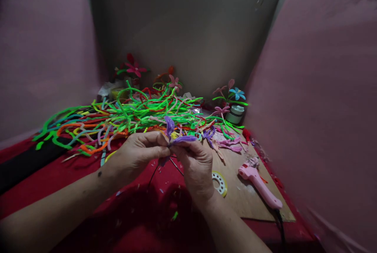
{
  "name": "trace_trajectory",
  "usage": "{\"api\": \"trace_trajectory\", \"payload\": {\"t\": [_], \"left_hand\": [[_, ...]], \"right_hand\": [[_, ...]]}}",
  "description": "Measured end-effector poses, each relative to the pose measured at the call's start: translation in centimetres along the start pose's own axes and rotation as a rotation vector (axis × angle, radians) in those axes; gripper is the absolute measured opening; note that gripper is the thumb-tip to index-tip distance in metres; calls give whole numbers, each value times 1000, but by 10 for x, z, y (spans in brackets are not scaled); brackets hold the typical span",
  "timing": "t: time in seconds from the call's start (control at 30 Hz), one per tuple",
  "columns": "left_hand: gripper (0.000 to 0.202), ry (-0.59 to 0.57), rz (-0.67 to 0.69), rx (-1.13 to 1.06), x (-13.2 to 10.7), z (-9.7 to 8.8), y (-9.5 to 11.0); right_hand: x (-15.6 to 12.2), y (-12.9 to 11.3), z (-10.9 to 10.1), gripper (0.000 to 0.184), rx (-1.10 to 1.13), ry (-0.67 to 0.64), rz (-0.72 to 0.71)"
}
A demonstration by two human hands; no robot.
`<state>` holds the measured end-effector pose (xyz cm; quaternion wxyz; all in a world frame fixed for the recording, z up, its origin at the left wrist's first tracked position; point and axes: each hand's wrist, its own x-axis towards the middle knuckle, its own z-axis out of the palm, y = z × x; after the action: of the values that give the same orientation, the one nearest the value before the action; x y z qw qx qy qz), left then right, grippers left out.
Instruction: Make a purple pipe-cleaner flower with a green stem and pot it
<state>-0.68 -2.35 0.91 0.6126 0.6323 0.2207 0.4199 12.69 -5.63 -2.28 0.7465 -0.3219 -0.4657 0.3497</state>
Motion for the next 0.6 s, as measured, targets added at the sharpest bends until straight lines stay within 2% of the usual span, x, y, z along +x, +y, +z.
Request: {"api": "trace_trajectory", "payload": {"t": [0.17, 0.43, 0.6], "left_hand": [[13, 6, 2, -14, 0, 0, 0], [12, -1, -11, -27, 0, -1, -2], [12, -8, -49, -77, 2, -1, -1]], "right_hand": [[-1, 0, 0, 16, -33, -24, -40], [2, -4, 3, 9, 31, -27, 133], [4, -5, -1, 9, -5, -118, 139]]}}
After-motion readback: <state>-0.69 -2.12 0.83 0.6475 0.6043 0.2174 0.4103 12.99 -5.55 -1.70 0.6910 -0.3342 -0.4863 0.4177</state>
